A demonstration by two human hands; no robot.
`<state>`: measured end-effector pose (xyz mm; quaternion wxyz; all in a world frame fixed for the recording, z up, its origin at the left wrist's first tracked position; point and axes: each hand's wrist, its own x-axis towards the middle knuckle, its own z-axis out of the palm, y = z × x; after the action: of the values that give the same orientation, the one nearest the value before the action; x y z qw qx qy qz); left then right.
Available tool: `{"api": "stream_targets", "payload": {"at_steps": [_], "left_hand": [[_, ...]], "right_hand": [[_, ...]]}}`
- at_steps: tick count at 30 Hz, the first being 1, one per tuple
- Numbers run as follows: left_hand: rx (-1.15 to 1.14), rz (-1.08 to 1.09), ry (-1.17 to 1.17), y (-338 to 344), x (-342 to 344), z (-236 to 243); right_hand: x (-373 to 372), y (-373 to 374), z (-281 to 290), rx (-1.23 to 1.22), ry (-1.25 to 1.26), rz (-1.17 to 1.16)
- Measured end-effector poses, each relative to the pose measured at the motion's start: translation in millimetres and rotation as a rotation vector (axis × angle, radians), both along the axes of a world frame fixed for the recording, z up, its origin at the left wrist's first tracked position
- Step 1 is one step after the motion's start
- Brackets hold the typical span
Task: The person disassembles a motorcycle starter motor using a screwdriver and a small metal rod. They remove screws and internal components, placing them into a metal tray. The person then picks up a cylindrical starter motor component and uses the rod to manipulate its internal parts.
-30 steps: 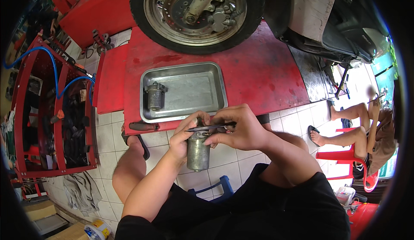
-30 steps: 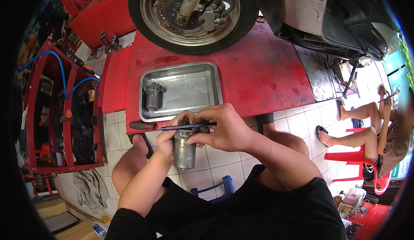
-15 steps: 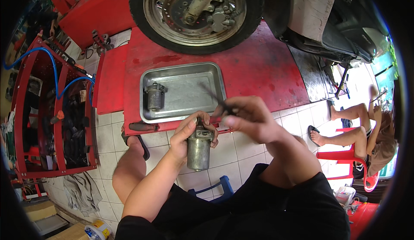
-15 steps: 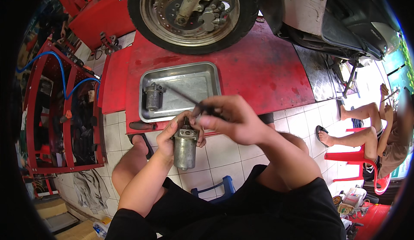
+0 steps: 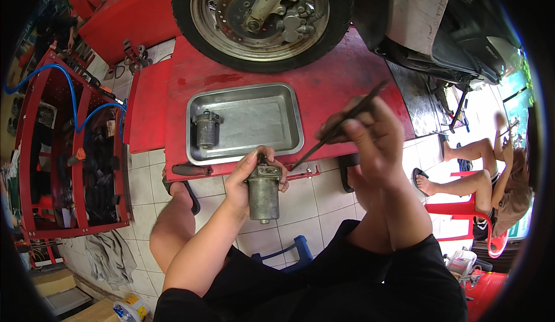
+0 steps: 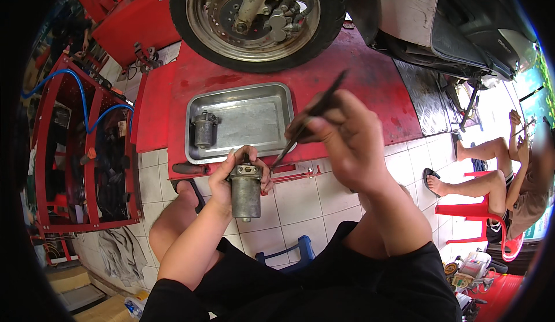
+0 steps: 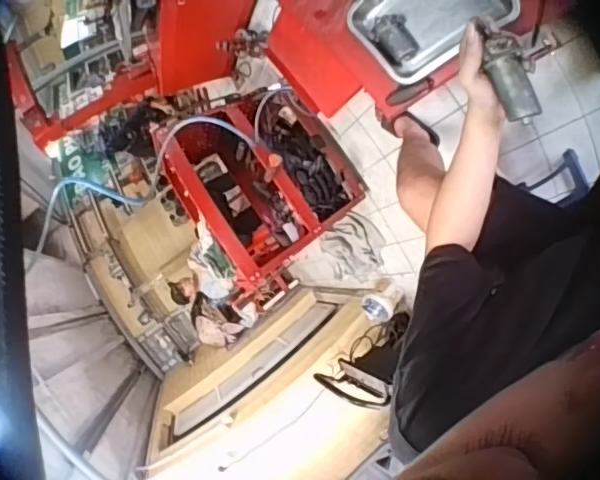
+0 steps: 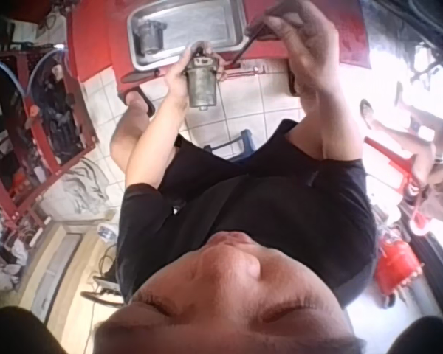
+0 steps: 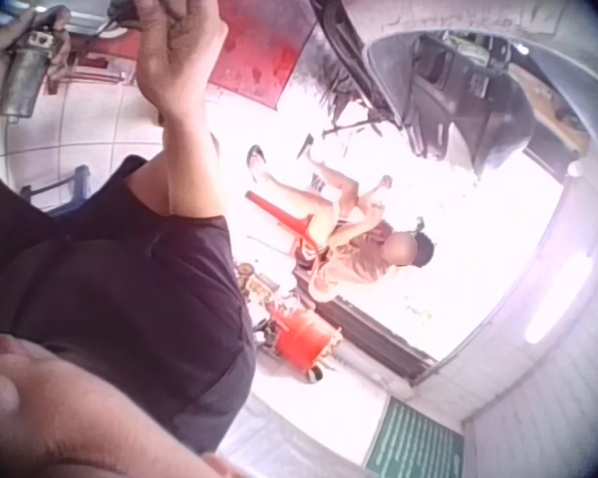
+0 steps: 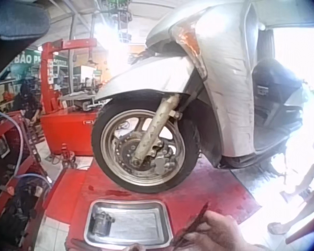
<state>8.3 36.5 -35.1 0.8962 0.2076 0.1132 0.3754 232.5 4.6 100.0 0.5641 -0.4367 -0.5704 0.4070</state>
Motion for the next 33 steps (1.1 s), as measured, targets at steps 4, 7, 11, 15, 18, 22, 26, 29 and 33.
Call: {"api": "stream_targets", "payload": {"at_steps": [4,7,11,15,18,22,26,29,33], "left_hand": [[0.005,-0.003,0.03,-0.2,0.1,-3.2],[0.013,-0.014,0.03,-1.4,1.4,-5.3],[0.034,-0.012,0.051,-2.1,1.2,-8.1],[0.033,-0.009,0.099,-3.1,1.6,-5.0],[0.048,-0.006,0.119,-3.4,1.8,-1.8],[0.04,-0.008,0.114,-3.1,2.4,-0.7],[0.036,0.002,0.113,-3.6,2.5,-1.6],[0.033,0.008,0.117,-4.6,3.6,-1.6],[0.036,-0.001,0.119,-4.1,3.5,-2.8]], "right_hand": [[-2.7,-4.6,4.9,0.123,0.099,-0.026],[-4.0,-7.0,3.6,0.184,0.092,0.014],[-6.2,-5.1,1.0,0.167,0.035,0.001],[-9.0,-5.9,-2.3,0.144,-0.03,-0.026],[-8.7,-4.2,-5.7,0.223,-0.083,0.017],[-8.4,-7.0,-5.0,0.254,-0.076,-0.029],[-9.0,-8.3,-2.9,0.272,-0.055,0.002],[-9.3,-9.0,-3.6,0.278,-0.101,0.023],[-8.9,-10.1,-1.5,0.284,-0.125,-0.006]]}}
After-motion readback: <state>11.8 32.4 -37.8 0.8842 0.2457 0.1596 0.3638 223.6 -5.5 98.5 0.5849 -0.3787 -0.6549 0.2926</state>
